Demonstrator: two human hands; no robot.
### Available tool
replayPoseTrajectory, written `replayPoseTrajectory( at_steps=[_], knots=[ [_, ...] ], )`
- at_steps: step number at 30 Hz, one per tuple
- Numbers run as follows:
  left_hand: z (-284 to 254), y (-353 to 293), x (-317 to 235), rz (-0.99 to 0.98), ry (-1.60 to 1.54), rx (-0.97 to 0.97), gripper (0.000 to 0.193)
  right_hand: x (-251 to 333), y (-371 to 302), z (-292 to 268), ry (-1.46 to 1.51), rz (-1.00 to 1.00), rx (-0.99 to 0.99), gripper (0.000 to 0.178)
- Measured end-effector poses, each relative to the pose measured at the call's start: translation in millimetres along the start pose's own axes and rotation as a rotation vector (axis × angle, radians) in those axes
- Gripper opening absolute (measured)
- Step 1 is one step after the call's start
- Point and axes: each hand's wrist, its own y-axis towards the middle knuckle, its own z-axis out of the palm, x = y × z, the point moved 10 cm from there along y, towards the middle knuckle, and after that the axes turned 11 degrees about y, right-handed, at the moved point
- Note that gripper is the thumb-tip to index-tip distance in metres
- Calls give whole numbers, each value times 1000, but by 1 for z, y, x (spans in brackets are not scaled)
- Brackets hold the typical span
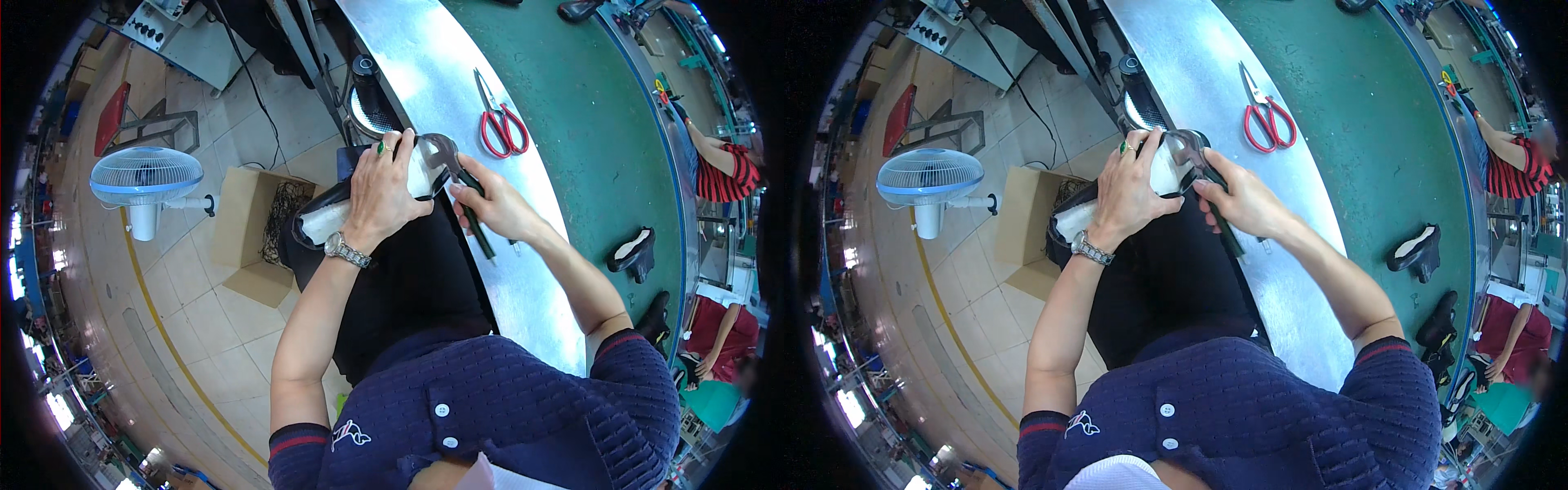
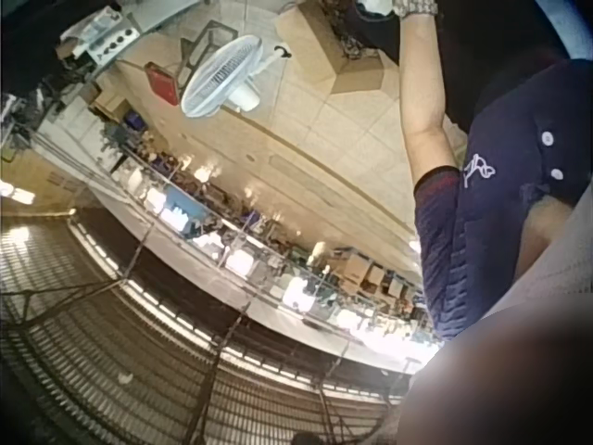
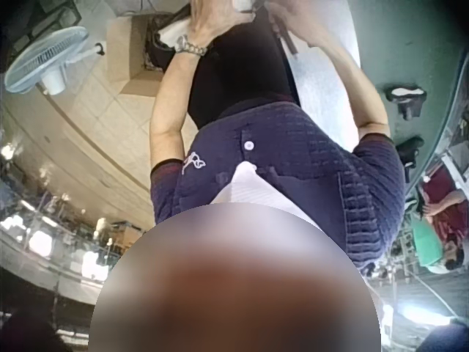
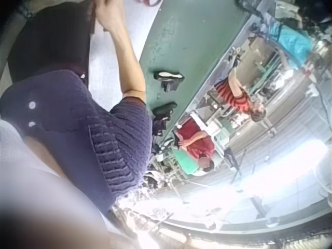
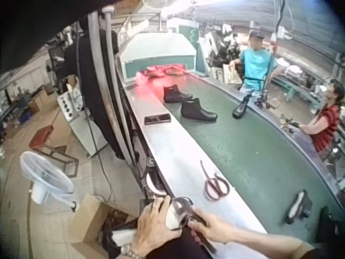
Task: Apply adhesive and use pliers to stretch and secure the shoe upper to the insole.
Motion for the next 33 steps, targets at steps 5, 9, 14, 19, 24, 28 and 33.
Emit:
replayPoseTrajectory(
  at_steps=[5, 9, 14, 19, 24, 28, 33],
  knots=[
    [4, -2, -9, 91, 91, -31, 92, 16, -3, -8, -445, -8, 131, 43],
    [3, -4, -15, 152, 130, -98, 92, 29, -3, -9, -873, -134, 92, 48],
    [7, -5, -19, 194, 233, -86, 89, 41, 4, -20, -994, -182, 142, 51],
    [9, -14, -21, 198, 308, -126, 83, 103, 3, -37, -493, -394, -193, 56],
    [10, -20, -25, 159, 308, -178, 76, 38, 25, -5, -741, -115, -26, 53],
    [14, -30, -29, 95, 353, -241, 70, 76, 8, -16, -487, -294, -154, 55],
    [14, -34, -35, 100, 316, -313, 62, 37, 21, -11, -742, -268, -149, 58]
  ],
)
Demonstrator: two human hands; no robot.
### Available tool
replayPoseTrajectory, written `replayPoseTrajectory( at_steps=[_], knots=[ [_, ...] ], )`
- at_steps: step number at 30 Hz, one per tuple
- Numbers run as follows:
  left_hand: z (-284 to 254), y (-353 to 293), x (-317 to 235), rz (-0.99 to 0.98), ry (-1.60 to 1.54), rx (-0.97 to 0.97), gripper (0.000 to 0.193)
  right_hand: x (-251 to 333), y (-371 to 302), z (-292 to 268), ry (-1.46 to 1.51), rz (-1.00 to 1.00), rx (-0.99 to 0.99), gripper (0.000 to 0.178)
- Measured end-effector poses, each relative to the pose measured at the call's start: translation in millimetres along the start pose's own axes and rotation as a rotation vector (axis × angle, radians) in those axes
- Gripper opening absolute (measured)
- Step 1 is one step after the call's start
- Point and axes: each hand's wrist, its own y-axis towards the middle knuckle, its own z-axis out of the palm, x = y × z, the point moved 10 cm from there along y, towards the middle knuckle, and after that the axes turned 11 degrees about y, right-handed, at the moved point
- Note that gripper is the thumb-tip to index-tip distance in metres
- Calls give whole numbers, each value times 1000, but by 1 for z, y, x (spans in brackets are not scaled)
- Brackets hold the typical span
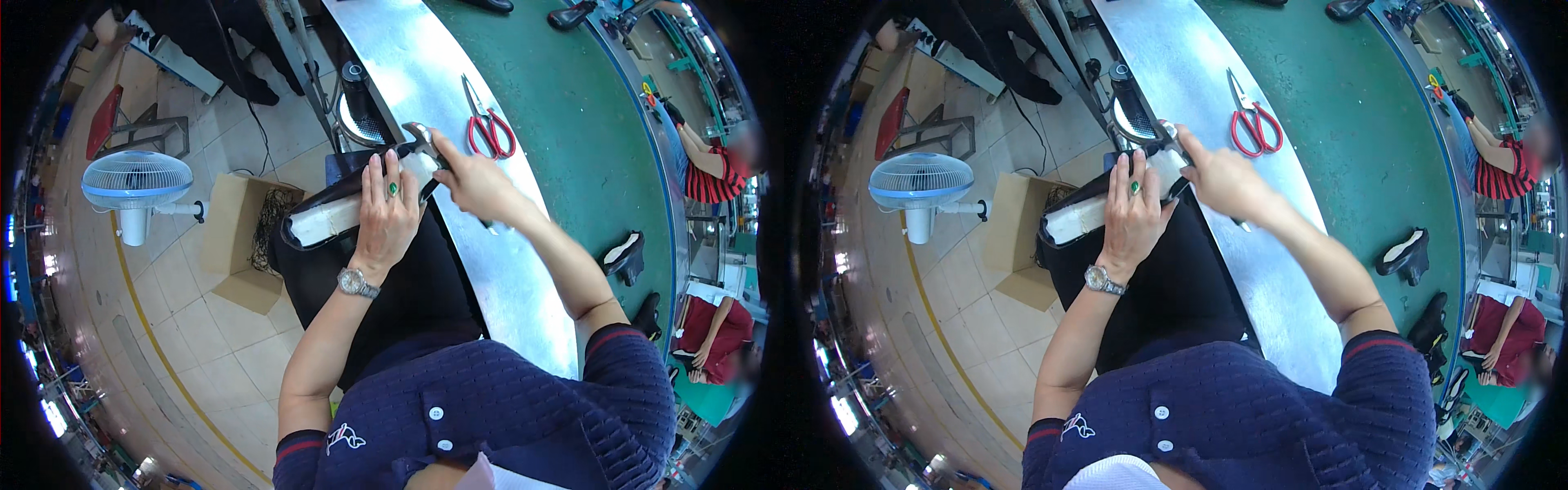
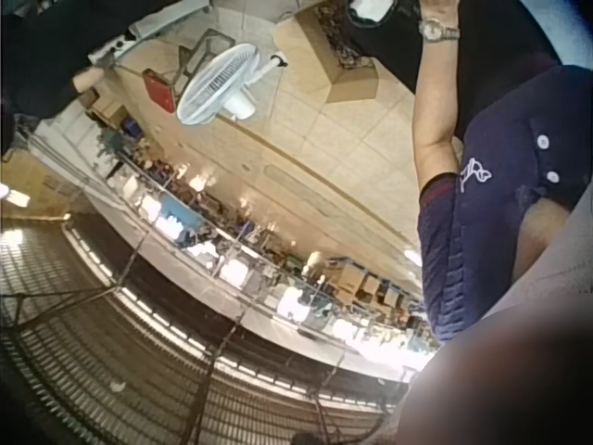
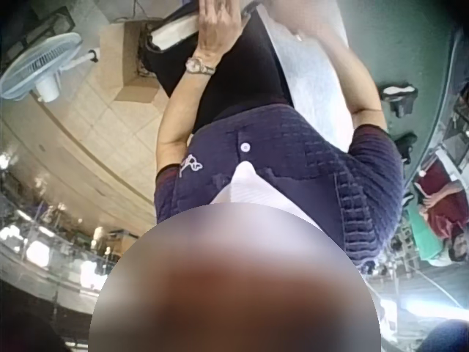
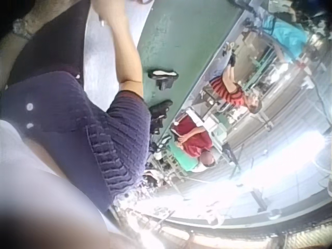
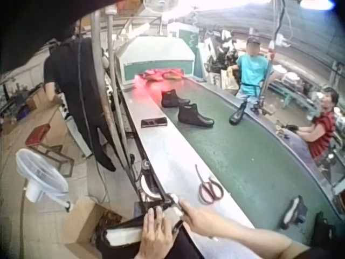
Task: Apply adhesive and use pliers to stretch and secure the shoe upper to the insole.
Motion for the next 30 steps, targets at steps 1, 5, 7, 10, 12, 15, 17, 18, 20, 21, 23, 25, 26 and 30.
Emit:
replayPoseTrajectory(
  at_steps=[1, 5, 7, 10, 12, 15, 17, 18, 20, 21, 23, 25, 26, 30],
  knots=[
    [0, 1, 0, -3, 1, -2, 62, 6, 7, -8, -24, -43, 93, 61],
    [-7, -4, 4, -14, 3, -45, 60, 38, 3, -28, 239, -89, -79, 66],
    [-8, -2, -1, -3, -11, -49, 59, 12, 3, -21, 206, -126, -226, 65],
    [-1, 0, 5, -4, -8, -37, 57, 4, 4, 15, -14, 11, 164, 63],
    [-9, -8, 4, 11, -4, -71, 57, 29, 2, -2, -75, -143, 172, 63],
    [-11, -4, 3, -7, 16, -55, 54, 36, -2, -16, 184, -111, -79, 65],
    [-10, 1, -3, 12, 11, -59, 53, 5, -5, -9, 165, -34, -193, 66],
    [-10, -1, -3, 17, 11, -63, 53, -10, -6, 16, 43, 8, -39, 64],
    [-10, -8, -4, 41, 0, -62, 53, -3, -4, 14, 74, 59, 135, 63],
    [-11, -6, 0, 33, 8, -73, 53, 14, 3, -1, 5, -39, 121, 62],
    [-13, -9, 6, -8, -25, -79, 54, 45, 0, -16, 49, -130, 60, 65],
    [-11, -10, 5, -21, -3, -83, 55, 52, -4, -19, 210, -151, -101, 66],
    [-12, -8, 1, -6, -20, -104, 55, 46, -10, -31, 372, -161, -278, 67],
    [-12, -9, 0, 3, -53, -102, 55, 23, -2, 21, -128, -108, 158, 69]
  ],
)
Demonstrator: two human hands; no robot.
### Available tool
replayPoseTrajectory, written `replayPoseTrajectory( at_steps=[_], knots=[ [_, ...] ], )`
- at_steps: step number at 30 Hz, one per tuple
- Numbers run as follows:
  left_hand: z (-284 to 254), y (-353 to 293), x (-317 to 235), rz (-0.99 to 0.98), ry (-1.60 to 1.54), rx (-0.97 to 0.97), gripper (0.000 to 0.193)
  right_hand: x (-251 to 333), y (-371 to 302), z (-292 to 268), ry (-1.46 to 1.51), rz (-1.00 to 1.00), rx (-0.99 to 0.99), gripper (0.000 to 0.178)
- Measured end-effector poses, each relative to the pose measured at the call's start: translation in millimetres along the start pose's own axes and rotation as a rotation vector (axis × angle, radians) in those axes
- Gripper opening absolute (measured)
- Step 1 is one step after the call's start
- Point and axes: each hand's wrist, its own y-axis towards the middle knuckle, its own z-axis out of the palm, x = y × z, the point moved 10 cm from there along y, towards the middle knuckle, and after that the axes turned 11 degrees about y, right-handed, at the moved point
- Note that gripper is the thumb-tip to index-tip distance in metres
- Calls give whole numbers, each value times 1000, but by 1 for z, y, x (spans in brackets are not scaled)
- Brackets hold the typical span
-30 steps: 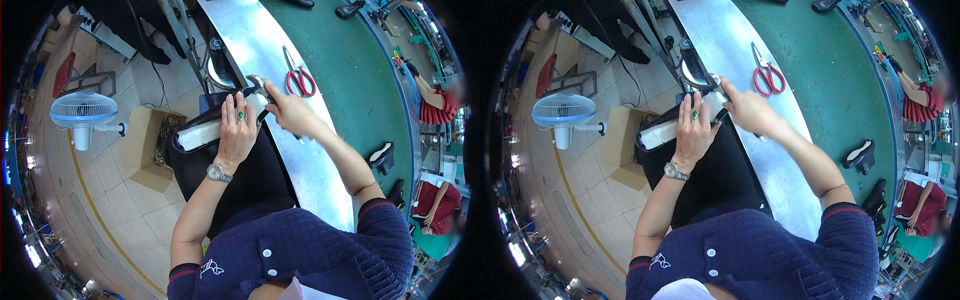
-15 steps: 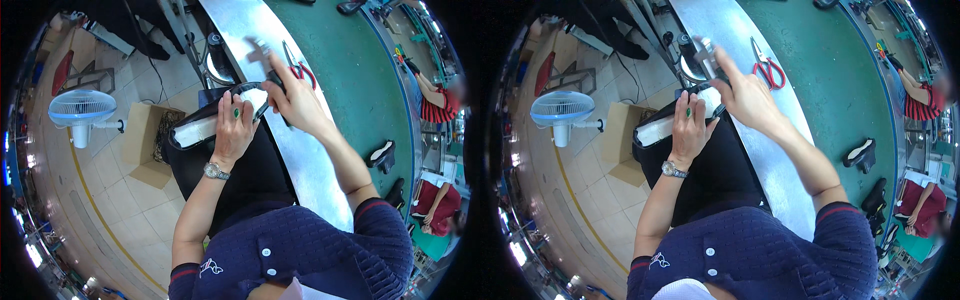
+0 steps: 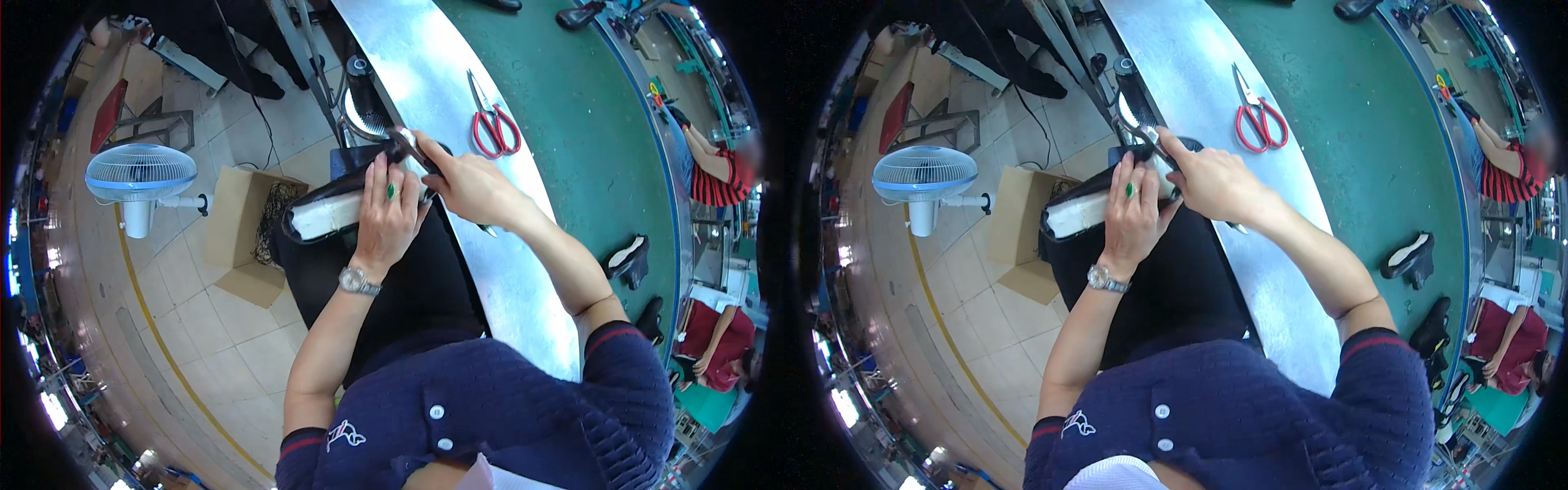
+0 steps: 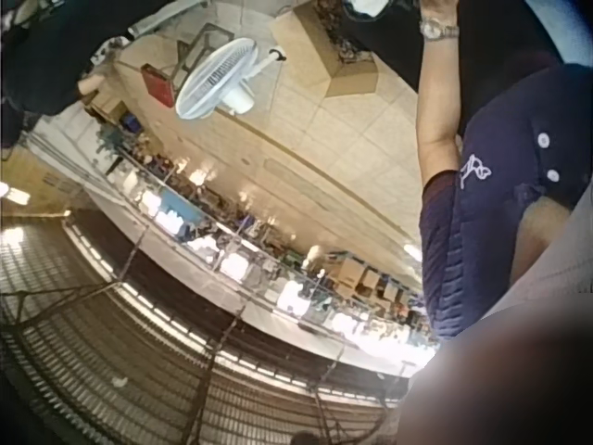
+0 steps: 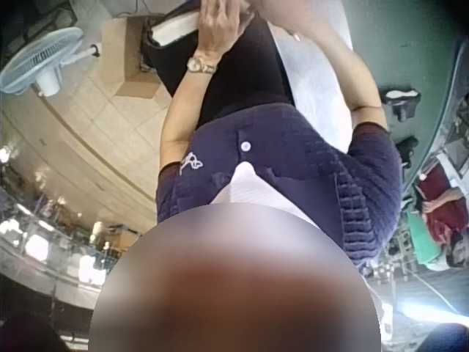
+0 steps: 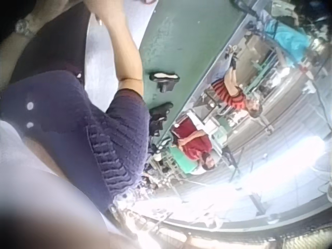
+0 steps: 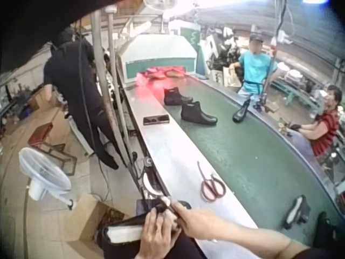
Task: Apply adhesive and use pliers to stretch and secure the shoe upper to the insole.
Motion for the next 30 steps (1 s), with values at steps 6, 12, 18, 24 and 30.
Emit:
replayPoseTrajectory(
  at_steps=[6, 12, 18, 24, 30],
  knots=[
    [-7, -3, 1, -64, 11, 4, 52, 2, -17, -33, 404, 7, -453, 68],
    [-11, -14, 6, -84, -19, -35, 53, 15, -14, -21, 124, 21, -72, 63],
    [-13, -10, -9, -94, -61, -63, 57, -31, -39, 5, 63, 193, -230, 63],
    [-22, -46, 1, -101, -224, 1, 57, 26, -57, -15, 275, -32, -310, 69],
    [-75, -130, 28, -511, -360, -106, 102, 40, -93, 57, -1, -53, 143, 70]
  ],
)
